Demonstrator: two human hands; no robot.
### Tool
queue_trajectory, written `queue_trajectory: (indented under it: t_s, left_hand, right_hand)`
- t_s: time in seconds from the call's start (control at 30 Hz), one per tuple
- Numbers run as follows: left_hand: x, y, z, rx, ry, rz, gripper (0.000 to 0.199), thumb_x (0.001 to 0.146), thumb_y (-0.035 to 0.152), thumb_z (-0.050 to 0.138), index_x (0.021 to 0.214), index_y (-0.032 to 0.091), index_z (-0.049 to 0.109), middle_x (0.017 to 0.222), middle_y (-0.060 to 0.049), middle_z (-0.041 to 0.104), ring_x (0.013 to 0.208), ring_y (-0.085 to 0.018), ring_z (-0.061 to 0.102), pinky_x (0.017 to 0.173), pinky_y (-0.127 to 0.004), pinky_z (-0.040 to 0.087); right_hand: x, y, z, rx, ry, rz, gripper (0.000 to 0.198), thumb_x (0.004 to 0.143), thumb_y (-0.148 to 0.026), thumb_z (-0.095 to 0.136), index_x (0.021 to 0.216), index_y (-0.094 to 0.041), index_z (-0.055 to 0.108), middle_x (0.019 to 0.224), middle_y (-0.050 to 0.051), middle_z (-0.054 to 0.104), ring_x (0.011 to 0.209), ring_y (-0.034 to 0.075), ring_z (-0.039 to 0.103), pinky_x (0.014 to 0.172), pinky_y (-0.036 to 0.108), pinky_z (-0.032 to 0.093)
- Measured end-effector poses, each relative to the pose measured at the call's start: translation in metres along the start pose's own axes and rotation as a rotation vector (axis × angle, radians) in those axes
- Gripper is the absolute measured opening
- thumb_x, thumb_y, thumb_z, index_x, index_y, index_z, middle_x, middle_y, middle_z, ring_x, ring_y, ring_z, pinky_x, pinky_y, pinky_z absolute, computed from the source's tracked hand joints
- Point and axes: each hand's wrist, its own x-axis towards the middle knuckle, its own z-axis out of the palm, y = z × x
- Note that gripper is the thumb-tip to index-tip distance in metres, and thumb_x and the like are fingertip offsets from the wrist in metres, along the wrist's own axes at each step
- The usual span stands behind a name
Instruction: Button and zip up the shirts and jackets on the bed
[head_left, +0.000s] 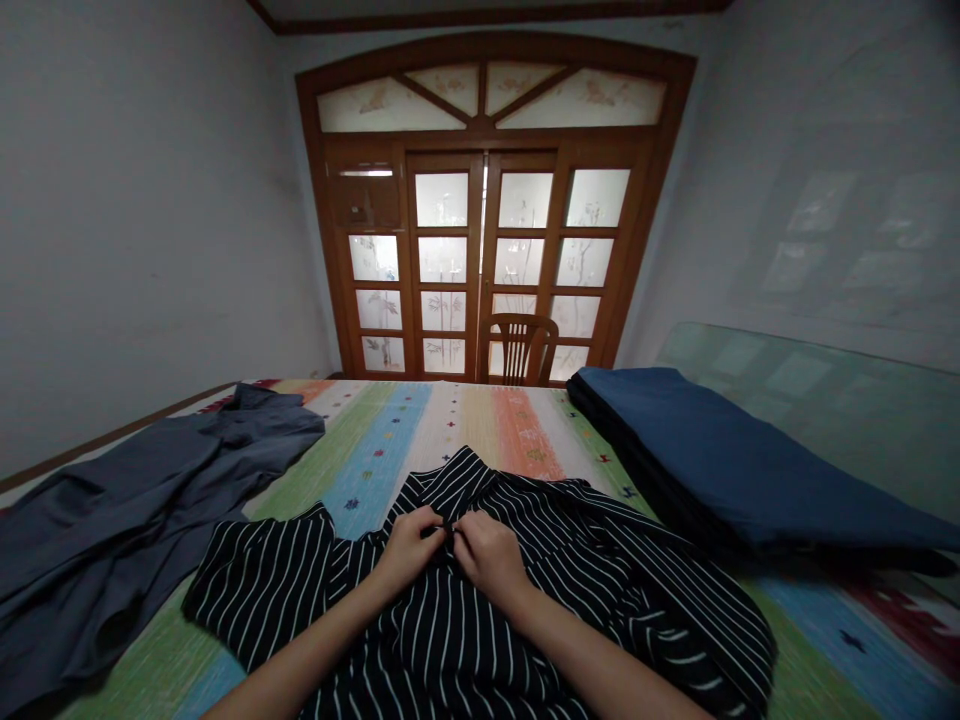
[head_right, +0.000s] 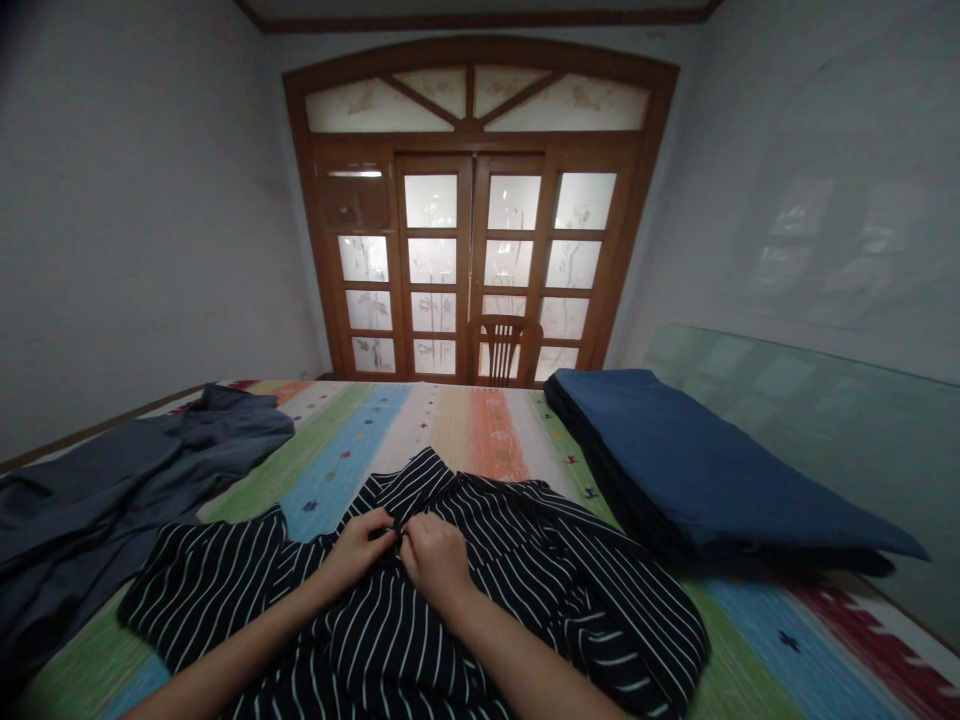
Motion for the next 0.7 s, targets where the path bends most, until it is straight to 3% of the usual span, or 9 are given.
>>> queue_trajectory:
  t_s: [0.2, 0.43, 0.7]
  left_hand:
    - [0.0, 0.005, -0.004, -0.053, -0.043, -0.054, 0.017, 0.067, 0.029, 0.045, 0.061, 0.017, 0.055, 0.065, 0.0, 0.053, 0.067, -0.015, 0.051, 0.065, -0.025, 0.039]
    - [-0.002, 0.01, -0.01, -0.134, -0.152, -0.118, 0.027, 0.069, 0.038, 0.042, 0.057, 0.016, 0.051, 0.058, 0.003, 0.048, 0.06, -0.013, 0.046, 0.059, -0.024, 0.037]
    - [0.0, 0.009, -0.011, -0.212, -0.161, -0.202, 0.03, 0.063, 0.042, 0.046, 0.05, 0.015, 0.048, 0.05, 0.004, 0.041, 0.054, -0.011, 0.039, 0.054, -0.023, 0.031]
  right_hand:
    - [0.004, 0.005, 0.002, 0.485, -0.053, 0.277, 0.01, 0.072, -0.013, 0.044, 0.068, -0.017, 0.053, 0.07, 0.002, 0.056, 0.068, 0.015, 0.052, 0.063, 0.025, 0.038]
    - [0.008, 0.016, 0.005, 0.665, -0.151, 0.263, 0.005, 0.071, -0.016, 0.05, 0.069, -0.017, 0.055, 0.068, -0.002, 0.059, 0.067, 0.012, 0.055, 0.063, 0.023, 0.042]
    - [0.007, 0.013, 0.003, 0.655, -0.214, 0.193, 0.007, 0.071, -0.013, 0.05, 0.074, -0.015, 0.056, 0.072, 0.0, 0.06, 0.07, 0.013, 0.055, 0.066, 0.023, 0.041]
